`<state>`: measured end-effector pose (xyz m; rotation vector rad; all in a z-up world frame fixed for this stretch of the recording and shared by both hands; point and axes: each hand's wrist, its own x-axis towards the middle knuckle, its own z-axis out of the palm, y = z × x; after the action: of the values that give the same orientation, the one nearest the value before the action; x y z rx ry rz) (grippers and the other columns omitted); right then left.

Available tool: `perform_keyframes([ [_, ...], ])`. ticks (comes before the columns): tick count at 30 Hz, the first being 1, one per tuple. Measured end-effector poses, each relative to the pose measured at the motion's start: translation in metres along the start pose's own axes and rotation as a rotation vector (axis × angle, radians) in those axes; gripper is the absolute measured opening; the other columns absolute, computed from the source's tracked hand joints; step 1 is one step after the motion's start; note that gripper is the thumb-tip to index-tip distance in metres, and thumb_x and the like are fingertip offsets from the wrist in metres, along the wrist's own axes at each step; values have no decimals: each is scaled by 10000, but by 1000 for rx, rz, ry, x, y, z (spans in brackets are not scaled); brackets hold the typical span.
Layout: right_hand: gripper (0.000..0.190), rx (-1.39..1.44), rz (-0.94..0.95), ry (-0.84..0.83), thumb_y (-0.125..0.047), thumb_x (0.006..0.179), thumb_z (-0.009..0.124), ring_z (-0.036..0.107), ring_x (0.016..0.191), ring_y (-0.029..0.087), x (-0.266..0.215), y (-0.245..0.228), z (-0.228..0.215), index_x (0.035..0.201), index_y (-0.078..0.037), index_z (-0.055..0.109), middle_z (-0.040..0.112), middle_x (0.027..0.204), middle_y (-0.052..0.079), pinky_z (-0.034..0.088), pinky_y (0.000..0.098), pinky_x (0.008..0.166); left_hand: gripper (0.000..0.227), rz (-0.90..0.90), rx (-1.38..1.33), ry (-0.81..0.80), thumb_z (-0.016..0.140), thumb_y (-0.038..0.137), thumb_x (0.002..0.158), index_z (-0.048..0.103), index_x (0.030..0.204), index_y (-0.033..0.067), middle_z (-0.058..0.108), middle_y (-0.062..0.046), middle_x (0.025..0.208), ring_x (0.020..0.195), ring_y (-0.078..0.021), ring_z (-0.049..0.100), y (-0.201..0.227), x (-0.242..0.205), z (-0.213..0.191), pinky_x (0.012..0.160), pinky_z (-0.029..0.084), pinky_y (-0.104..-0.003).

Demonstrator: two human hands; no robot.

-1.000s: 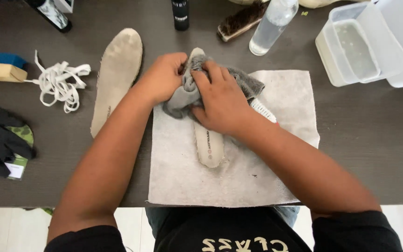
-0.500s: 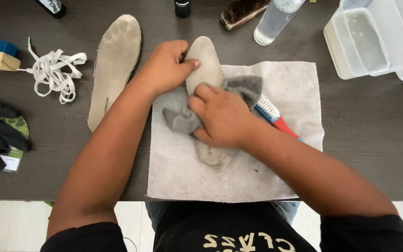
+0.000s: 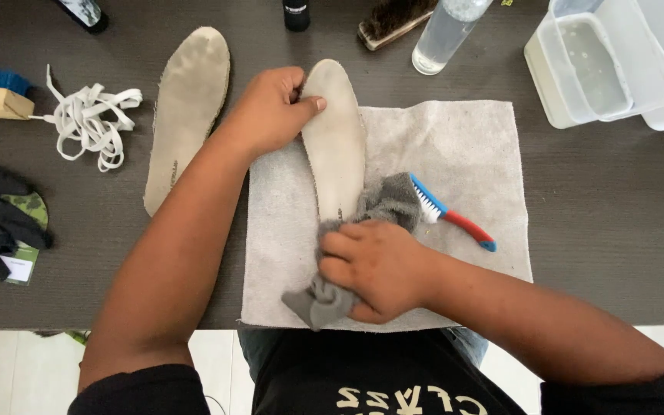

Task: The person scrubs a shoe insole with a small brush, wipes it with a cloth, applies liquid from a bottle, and scrubs again. The process is repeated on the same insole while a second insole remains untouched on the table.

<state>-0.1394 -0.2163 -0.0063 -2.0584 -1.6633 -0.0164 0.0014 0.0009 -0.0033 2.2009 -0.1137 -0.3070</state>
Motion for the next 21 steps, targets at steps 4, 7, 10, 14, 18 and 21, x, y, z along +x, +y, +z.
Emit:
perform_keyframes([
  [4, 381, 20, -86, 30, -440, 1006, 400, 467, 659, 293, -5, -7, -8, 888, -109, 546, 517, 878, 89, 391, 439, 572, 277, -37, -85, -16, 662, 228, 1009, 513, 782, 177, 482, 74, 722, 643, -75, 411, 10, -8, -5, 571, 327, -275],
  [7, 361, 100, -163, -21, -377, 982, 380, 462, 660, 316, -13, -10, -8, 875, -78, 552, 499, 863, 94, 366, 459, 541, 308, -47, -51, -29, 648, 256, 1015, 473, 772, 182, 453, 79, 725, 659, -81, 402, 14, -12, -8, 595, 318, -282],
  [10, 292, 122, -167, -48, -342, 867, 489, 460, 640, 302, -17, -8, -13, 891, -65, 577, 523, 872, 79, 346, 439, 539, 204, -89, -55, -45, 651, 274, 996, 569, 830, 186, 528, 71, 745, 674, -85, 464, 15, -13, -9, 608, 358, -280],
  [14, 393, 361, -120, 25, -435, 1001, 357, 526, 731, 330, -16, 15, -46, 942, -103, 558, 527, 888, 107, 423, 469, 662, 187, -38, -72, -42, 648, 281, 998, 577, 852, 187, 570, 74, 777, 701, -85, 505, 9, -11, -8, 635, 393, -278],
  [18, 486, 362, 41, 522, -501, 925, 582, 670, 821, 302, -22, 53, -85, 1055, -33, 604, 676, 955, 129, 518, 443, 778, 118, -58, -144, -72, 594, 295, 1008, 644, 1011, 188, 643, 58, 868, 752, -89, 584, 23, -21, -11, 672, 476, -267],
  [21, 65, 93, 95, 939, -56, 1117, 427, 453, 938, 220, -23, 71, -95, 1175, -47, 454, 486, 1054, 90, 432, 399, 877, 185, -29, -139, -52, 632, 278, 1022, 573, 885, 168, 589, 39, 824, 722, -101, 562, 14, -15, -7, 644, 479, -275],
])
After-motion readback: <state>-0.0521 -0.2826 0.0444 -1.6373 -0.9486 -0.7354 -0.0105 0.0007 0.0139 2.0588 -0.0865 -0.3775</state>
